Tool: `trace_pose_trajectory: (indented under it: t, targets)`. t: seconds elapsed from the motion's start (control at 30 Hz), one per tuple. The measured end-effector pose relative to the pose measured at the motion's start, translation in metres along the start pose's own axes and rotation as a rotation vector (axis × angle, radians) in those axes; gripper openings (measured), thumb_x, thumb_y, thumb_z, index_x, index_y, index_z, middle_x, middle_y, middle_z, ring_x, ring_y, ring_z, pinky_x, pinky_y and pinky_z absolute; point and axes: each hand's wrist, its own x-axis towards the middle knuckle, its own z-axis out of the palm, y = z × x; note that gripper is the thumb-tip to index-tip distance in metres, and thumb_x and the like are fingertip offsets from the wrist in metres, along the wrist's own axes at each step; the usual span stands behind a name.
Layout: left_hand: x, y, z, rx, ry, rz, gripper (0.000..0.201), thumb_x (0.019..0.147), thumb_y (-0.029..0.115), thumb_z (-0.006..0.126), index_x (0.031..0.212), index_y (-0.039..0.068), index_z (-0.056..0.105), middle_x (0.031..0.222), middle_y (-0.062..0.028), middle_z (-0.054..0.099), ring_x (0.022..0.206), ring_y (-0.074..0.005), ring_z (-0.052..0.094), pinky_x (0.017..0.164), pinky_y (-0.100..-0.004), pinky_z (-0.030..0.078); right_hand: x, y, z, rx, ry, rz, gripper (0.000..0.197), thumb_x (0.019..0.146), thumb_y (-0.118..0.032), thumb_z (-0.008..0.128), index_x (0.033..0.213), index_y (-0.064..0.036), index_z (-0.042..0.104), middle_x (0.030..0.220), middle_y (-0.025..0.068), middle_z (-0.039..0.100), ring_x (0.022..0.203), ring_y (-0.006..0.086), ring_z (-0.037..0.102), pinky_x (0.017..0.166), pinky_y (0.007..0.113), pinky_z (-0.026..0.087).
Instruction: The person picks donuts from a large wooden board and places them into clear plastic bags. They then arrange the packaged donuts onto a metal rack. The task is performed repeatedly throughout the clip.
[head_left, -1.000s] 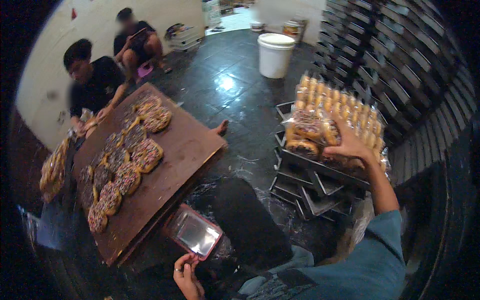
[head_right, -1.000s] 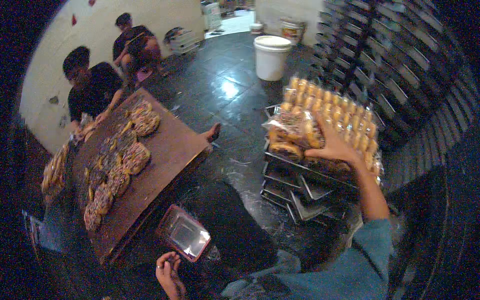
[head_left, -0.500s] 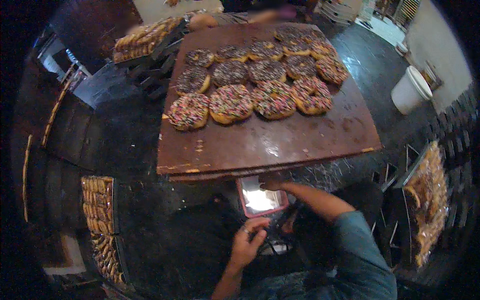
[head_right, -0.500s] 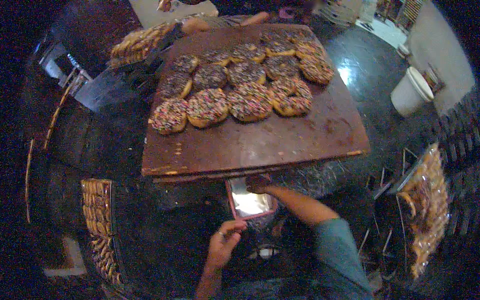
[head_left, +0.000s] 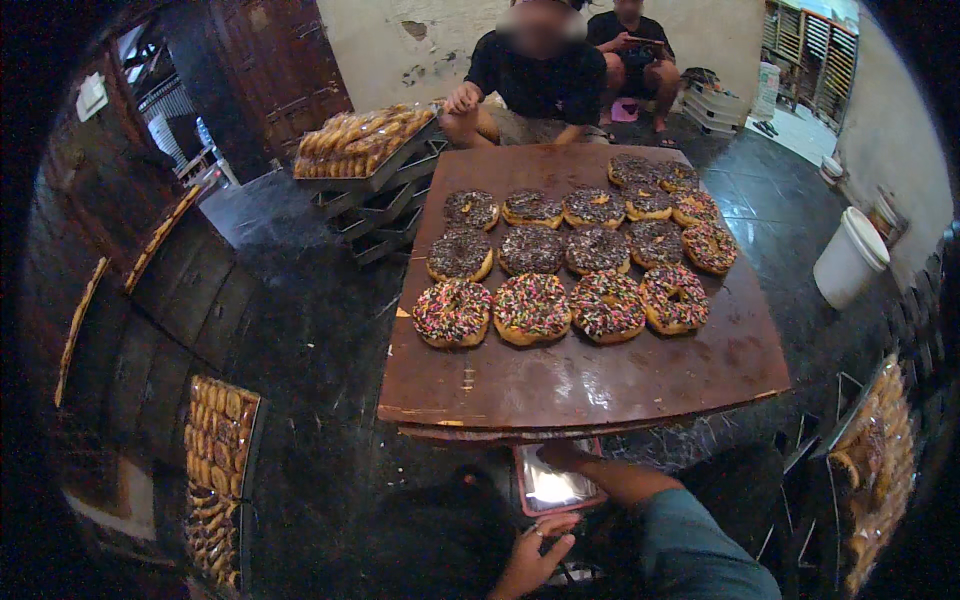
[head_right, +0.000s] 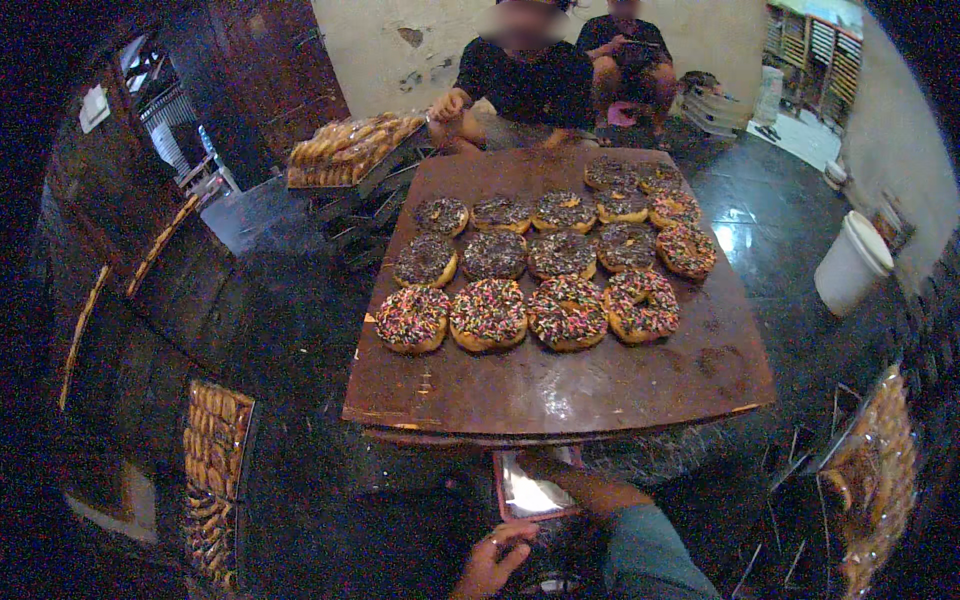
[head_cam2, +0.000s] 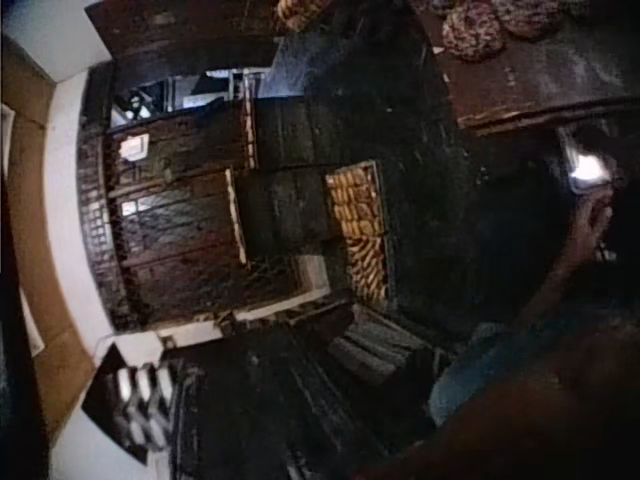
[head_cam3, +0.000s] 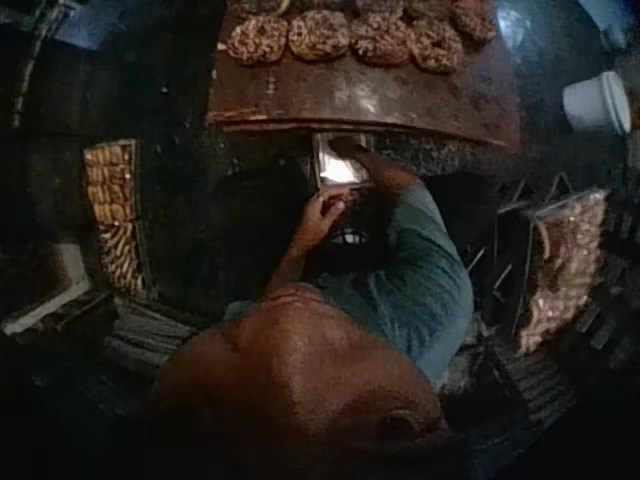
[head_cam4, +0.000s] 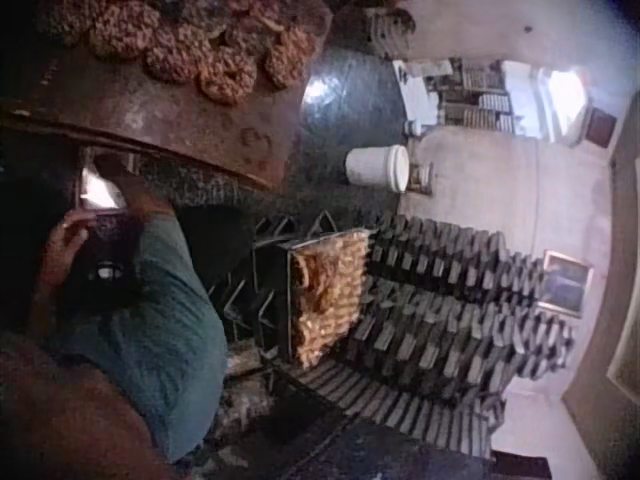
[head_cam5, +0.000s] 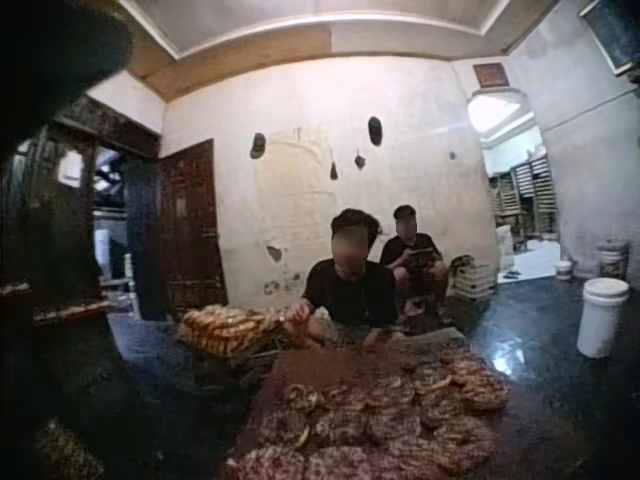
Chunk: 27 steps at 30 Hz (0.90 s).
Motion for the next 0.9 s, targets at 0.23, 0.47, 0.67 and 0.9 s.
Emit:
trace_pose_trajectory:
  t: [0.23,0.47,0.67,0.9]
  targets:
    - [0.008,-0.020,0.002,-0.588,-0.008,-0.410,0.031,0.093,0.020,0.046,0.119,0.003,0.050,0.119,-0.0092,0.054,0.110,-0.0203,0.051,0.092,-0.0329,0.041,-0.126,-0.132,-0.247,0.121,-0.292,-0.208,0.032,0.071,-0.008,0.054,0.103,-0.0033,0.061,0.086,0.0210,0.064,0.073,0.0390,0.061,0.066,0.047,0.049]
    - [0.022,0.059,-0.015,-1.483,-0.352,-0.151,0.062,0.088,0.052,0.041,0.133,0.010,0.037,0.141,-0.0229,0.026,0.126,-0.0438,0.031,0.097,-0.0595,0.032,-0.290,-0.192,-0.319,-0.189,0.033,-0.746,0.044,0.086,-0.019,0.045,0.126,0.0002,0.042,0.137,0.0252,0.030,0.126,0.0373,0.034,0.102,0.047,0.033]
    - [0.019,0.076,-0.002,-0.821,-0.456,-0.075,0.073,0.077,0.023,0.067,0.139,0.020,0.029,0.145,-0.0206,0.016,0.128,-0.0407,0.030,0.097,-0.0580,0.032,-0.319,-0.184,-0.318,0.134,0.272,-0.654,0.057,0.083,-0.017,0.054,0.135,-0.0074,0.031,0.140,0.0242,0.026,0.124,0.0415,0.035,0.102,0.047,0.032]
    - [0.029,0.101,0.037,-0.765,-0.756,0.164,0.084,0.074,0.028,0.069,0.142,0.026,0.020,0.149,-0.0139,0.003,0.134,-0.0409,0.012,0.103,-0.0544,0.025,-0.320,-0.206,-0.286,0.597,0.526,-0.525,0.056,0.071,-0.022,0.075,0.120,-0.0072,0.052,0.134,0.0285,0.034,0.123,0.0392,0.038,0.098,0.043,0.036]
